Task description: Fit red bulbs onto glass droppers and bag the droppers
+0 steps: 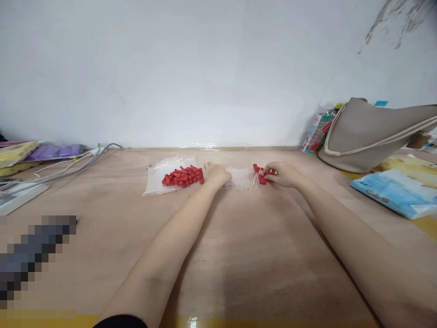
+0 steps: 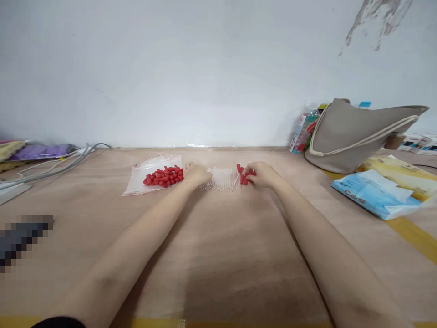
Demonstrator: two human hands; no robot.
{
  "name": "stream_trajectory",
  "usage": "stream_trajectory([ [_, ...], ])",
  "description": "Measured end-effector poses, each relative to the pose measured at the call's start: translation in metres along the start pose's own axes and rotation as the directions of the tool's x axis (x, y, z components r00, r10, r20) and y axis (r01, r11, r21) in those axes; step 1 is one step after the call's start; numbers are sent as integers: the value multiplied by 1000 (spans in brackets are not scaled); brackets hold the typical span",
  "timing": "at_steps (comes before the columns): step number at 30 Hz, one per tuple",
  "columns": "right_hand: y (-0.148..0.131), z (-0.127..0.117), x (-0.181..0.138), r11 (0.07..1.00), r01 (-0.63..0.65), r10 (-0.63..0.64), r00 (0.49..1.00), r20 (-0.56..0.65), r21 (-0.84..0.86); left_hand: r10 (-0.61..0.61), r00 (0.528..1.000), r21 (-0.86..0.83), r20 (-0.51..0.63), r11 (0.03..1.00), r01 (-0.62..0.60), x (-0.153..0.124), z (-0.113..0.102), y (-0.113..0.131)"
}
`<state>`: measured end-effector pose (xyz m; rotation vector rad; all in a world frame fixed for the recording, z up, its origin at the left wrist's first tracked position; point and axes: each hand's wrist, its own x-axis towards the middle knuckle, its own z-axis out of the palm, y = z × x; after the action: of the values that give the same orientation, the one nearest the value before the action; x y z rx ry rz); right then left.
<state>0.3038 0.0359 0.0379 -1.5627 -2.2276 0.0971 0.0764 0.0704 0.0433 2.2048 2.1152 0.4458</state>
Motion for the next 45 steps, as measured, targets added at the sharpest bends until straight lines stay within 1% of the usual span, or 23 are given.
stream_trajectory([
  [2,2,0,0,999,-33,32,999,-27,-27,28,999,-12,-16,1000,-28,-2,-3,0],
  [4,4,0,1,998,-52,49,995,-90,-31,66,997,-23,-39,997,-67,-7,-9,-1],
  [6,2,2,3,1000,-20,18,982,-190,-10,141,986,-39,-88,989,-144,-14,-16,-6],
  [7,-1,3,4,1000,7,-5,967,-256,7,202,972,-54,-119,976,-209,-18,-19,-10],
  [8,-6,6,4,999,30,-19,944,-328,28,274,950,-72,-150,955,-286,-23,-22,-16],
  [10,-21,16,2,995,51,-2,878,-479,90,420,886,-90,-195,892,-443,-33,-24,-32],
  [12,-42,30,-4,985,78,29,810,-586,157,521,828,-53,-207,839,-541,-44,-22,-51],
  [13,-53,37,-9,980,111,13,793,-610,165,563,798,-24,-215,813,-581,-49,-19,-60],
  [14,-64,44,-14,974,166,-42,801,-597,154,602,763,-5,-236,784,-621,-54,-16,-69],
  [17,-89,58,-32,948,290,-196,853,-484,128,680,658,-26,-323,688,-725,-66,-5,-88],
  [18,-94,60,-36,937,321,-227,863,-451,141,691,637,-49,-342,664,-746,-69,-2,-91],
  [19,-97,61,-40,926,343,-248,870,-426,160,696,626,-74,-352,646,-760,-72,0,-92],
  [21,-100,60,-45,909,369,-270,875,-401,194,698,624,-126,-351,625,-770,-75,1,-91],
  [25,-97,58,-44,893,399,-305,877,-371,209,695,637,-206,-335,605,-769,-78,-1,-86],
  [29,-97,57,-42,885,408,-322,885,-337,225,693,650,-218,-312,614,-759,-78,-1,-85],
  [32,-99,57,-42,876,416,-330,885,-328,242,707,640,-205,-300,608,-767,-77,0,-86],
  [36,-100,57,-42,868,417,-327,888,-322,270,713,629,-185,-311,603,-776,-76,3,-87],
  [39,-100,58,-40,875,408,-321,892,-318,261,728,604,-168,-325,584,-794,-75,4,-88],
  [45,-99,60,-39,889,384,-306,903,-301,249,744,582,-206,-330,545,-813,-73,5,-87],
])
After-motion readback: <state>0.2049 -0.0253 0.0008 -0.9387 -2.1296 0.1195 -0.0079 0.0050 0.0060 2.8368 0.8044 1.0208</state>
